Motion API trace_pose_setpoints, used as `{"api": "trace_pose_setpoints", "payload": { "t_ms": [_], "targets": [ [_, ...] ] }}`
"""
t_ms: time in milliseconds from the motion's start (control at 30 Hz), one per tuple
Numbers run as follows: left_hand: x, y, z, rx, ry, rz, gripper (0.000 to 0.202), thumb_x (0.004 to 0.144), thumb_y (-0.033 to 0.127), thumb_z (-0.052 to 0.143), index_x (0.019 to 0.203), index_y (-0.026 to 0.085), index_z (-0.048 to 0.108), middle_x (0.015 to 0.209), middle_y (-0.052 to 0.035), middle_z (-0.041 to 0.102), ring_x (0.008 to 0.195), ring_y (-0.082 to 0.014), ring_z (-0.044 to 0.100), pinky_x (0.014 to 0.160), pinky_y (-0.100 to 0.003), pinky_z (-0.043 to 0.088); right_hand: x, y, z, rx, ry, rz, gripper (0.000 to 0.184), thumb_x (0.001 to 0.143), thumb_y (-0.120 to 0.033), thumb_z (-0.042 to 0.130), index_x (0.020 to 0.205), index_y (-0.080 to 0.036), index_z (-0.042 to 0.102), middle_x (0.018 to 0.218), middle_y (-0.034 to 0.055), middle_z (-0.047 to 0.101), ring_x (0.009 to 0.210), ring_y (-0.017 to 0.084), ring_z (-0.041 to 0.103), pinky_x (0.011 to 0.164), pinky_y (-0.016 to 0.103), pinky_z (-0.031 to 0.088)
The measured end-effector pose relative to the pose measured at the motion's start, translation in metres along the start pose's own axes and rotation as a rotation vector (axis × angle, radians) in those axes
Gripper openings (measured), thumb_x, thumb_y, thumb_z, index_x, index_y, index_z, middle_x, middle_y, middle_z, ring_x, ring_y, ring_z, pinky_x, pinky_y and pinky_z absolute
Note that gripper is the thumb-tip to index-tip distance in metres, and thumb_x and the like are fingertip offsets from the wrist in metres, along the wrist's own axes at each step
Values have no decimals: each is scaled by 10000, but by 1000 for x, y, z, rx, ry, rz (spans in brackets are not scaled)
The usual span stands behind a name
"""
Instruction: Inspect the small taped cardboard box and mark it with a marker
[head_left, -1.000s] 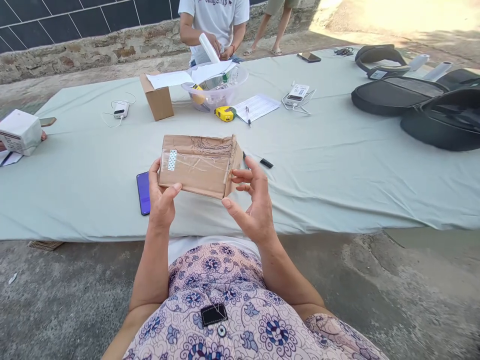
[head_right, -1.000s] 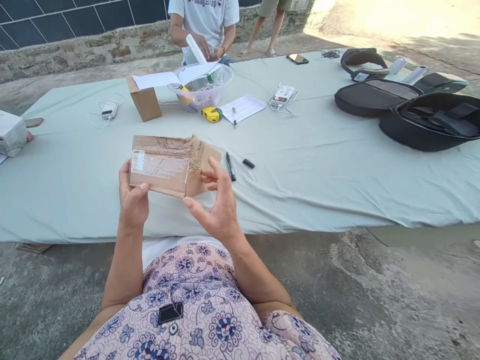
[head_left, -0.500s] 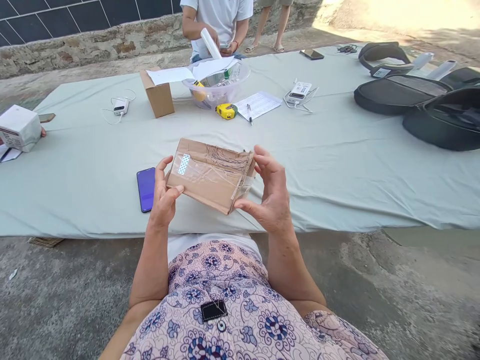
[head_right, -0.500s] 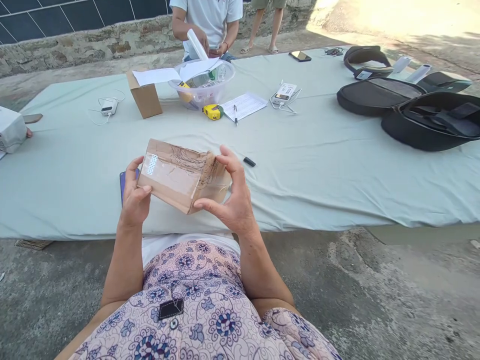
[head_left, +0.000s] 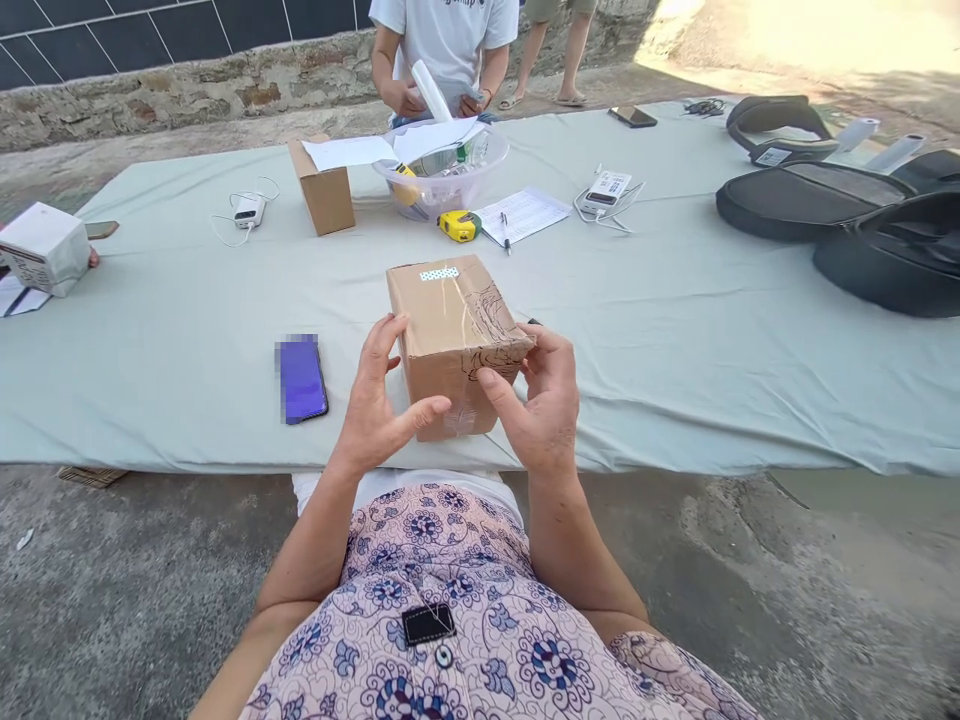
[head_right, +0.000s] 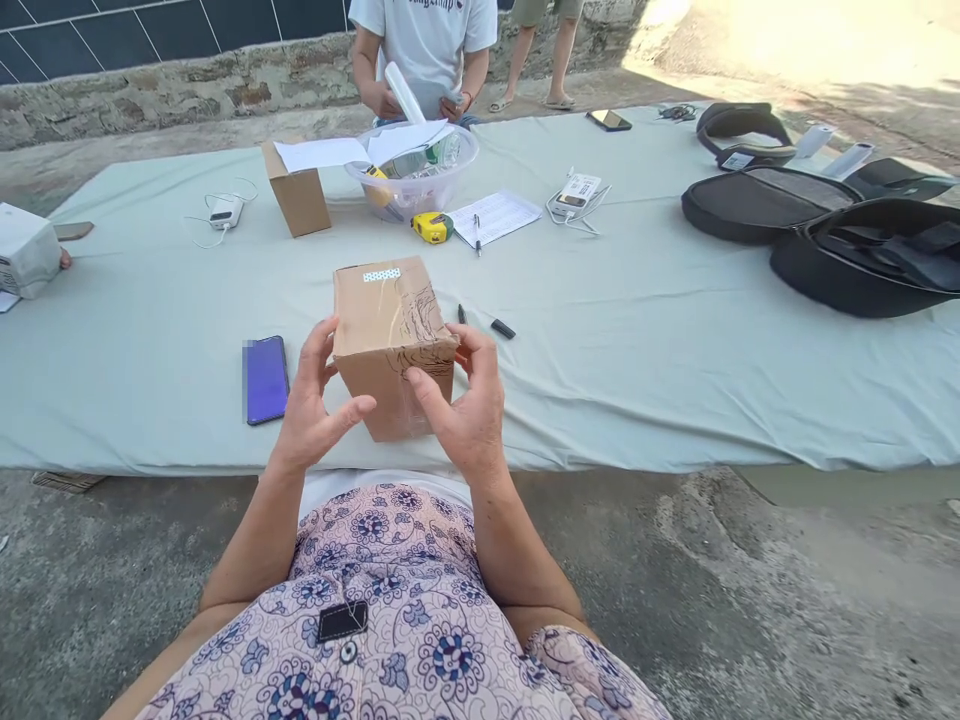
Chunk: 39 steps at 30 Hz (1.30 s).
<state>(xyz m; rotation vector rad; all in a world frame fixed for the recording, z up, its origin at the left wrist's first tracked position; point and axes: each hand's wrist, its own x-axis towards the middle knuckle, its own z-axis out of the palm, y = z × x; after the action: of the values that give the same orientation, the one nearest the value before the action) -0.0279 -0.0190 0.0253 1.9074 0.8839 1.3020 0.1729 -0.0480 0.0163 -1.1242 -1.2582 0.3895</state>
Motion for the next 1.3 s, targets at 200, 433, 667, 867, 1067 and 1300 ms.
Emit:
{"api": "trace_pose_setpoints", "payload": {
  "t_ms": [200,433,667,867,1067,1300],
  "targets": [
    [-1,8,5,7,79,60,554,973,497,672,1489,379,507,1705,-96,365,1608,-333,334,1157,-490,520,-3,-5,4,5,-46,14,598,900,-487,722,1434,-338,497,1407,85,610,1282,291,633,1049,504,580],
    [-2,15,16,108,163,106,365,1001,456,635,1331,302,598,1642,-128,452,1584,-331,390,1236,-566,423,-3,-20,10,-100,-9,-69,495,898,-503,705,1328,-318,545,1296,87,586,1235,304,587,1028,524,553],
    [-3,10,21,94,220,174,291,1020,385,621,1300,307,610,1632,-109,480,1553,-310,446,1233,-566,434,-1,-26,14,-183,39,-157,298,921,-424,700,1169,-295,596,1193,72,570,1186,285,588,1037,534,532],
    [1,11,21,191,239,233,325,1019,392,625,1318,269,596,1574,-153,538,1541,-328,464,1197,-558,482,-6,-19,9,-141,-42,-116,362,961,-393,660,1297,-291,571,1280,92,580,1215,285,584,915,475,554],
    [-2,29,27,243,289,313,312,1008,356,659,1295,246,611,1622,-166,504,1518,-311,503,1159,-523,530,-12,-21,8,-110,10,-182,462,965,-400,661,1398,-312,527,1308,87,560,1253,298,551,1026,542,498],
    [-6,32,36,307,326,394,277,1020,324,634,1276,220,616,1714,-170,394,1576,-318,427,1208,-560,473,-16,-18,14,-40,46,-138,579,920,-482,711,1432,-311,502,1327,94,539,1234,301,558,949,489,522]
  ]
}}
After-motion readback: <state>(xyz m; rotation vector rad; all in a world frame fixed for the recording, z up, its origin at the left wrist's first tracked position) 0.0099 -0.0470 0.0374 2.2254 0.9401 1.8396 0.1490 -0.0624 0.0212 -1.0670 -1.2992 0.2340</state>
